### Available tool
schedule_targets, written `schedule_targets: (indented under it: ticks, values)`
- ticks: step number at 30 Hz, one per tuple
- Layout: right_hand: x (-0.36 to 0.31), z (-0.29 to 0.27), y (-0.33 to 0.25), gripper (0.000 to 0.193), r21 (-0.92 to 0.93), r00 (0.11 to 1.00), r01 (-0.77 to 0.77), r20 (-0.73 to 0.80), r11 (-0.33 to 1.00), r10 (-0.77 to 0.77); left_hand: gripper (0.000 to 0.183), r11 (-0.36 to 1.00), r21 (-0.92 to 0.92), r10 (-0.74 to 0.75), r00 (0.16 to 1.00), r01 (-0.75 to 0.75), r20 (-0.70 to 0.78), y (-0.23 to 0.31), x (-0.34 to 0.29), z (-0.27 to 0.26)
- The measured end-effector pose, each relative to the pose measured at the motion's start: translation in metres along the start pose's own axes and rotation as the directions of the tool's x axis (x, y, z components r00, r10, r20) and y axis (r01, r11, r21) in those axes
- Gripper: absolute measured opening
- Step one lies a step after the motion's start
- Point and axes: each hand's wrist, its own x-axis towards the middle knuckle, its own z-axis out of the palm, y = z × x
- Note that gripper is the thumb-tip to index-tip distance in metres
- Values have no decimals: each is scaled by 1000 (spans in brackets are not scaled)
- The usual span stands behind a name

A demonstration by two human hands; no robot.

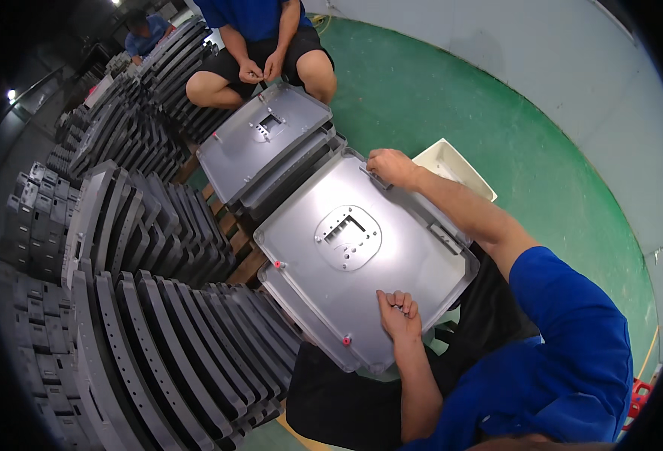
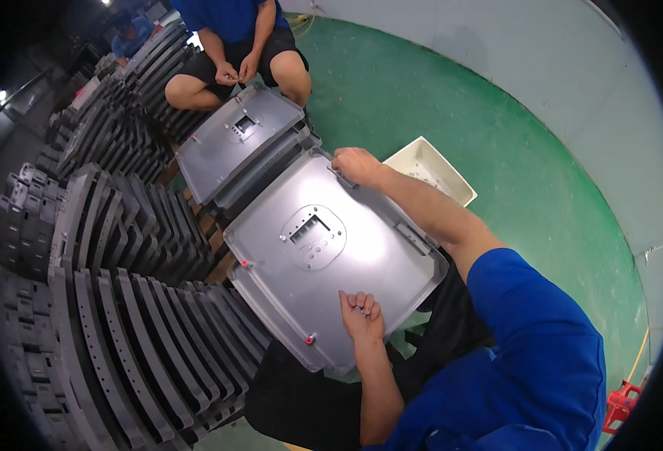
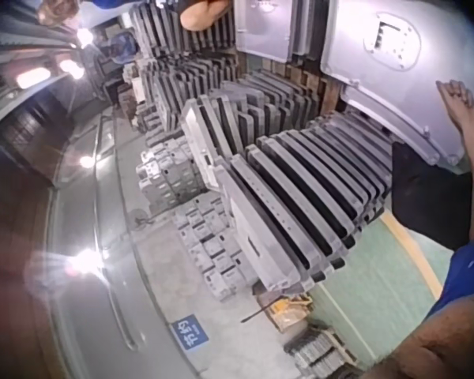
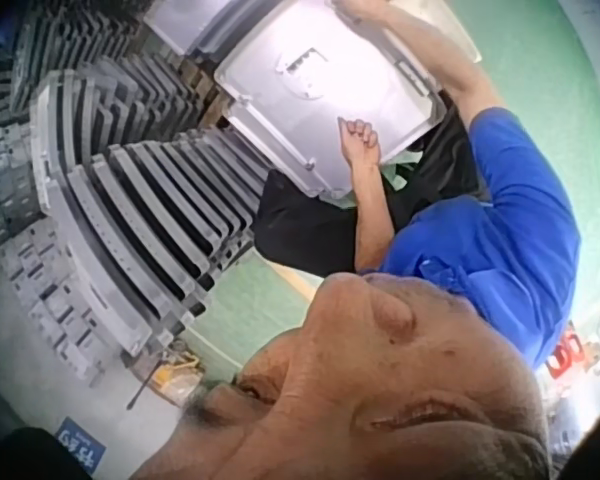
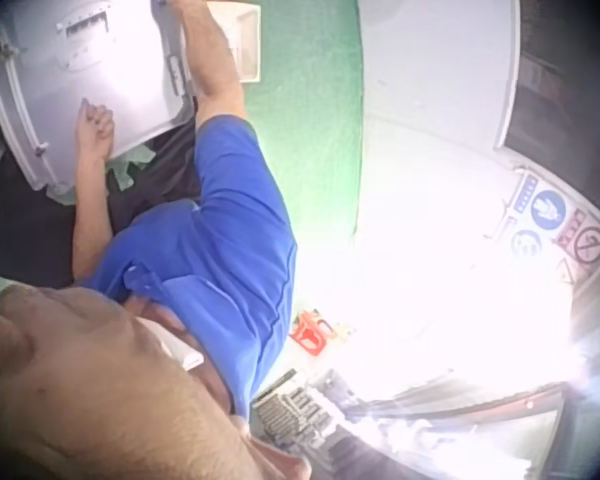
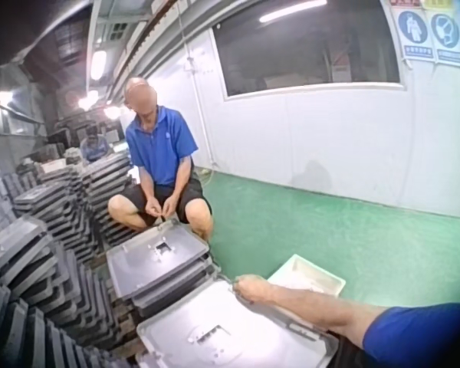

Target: The person is assembling metal panels by hand, inserting small components or fasteners into designated holes.

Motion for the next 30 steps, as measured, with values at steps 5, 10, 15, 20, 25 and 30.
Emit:
schedule_targets:
  ticks: [5, 10, 15, 20, 25, 30]
  values:
    - [1, -3, 0, 16, 9, 999, 18, 33, 1000, -18, 42, 1000, -3, -3, 1000, 3, 19, 0, 0, -3]
    - [8, -6, 1, 15, -32, 992, 69, 104, 997, -66, 43, 1000, -7, -3, 1000, 3, 24, 1, 0, -3]
    - [7, -3, 9, 15, 15, 993, 73, 94, 997, -74, 42, 1000, 4, -4, 1000, 4, -18, 0, -3, 4]
    - [11, -4, 0, 15, -25, 988, 94, 124, 995, -91, 40, 1000, -19, 4, 1000, -4, -21, 2, -1, 1]
    - [9, -4, 2, 14, -53, 989, 110, 104, 993, -104, 40, 1000, -19, -4, 1000, 3, -24, 0, -1, 1]
    - [9, -3, 0, 15, -60, 991, 94, 102, 994, -87, 42, 1000, -16, -10, 999, 10, 31, 1, 1, -3]
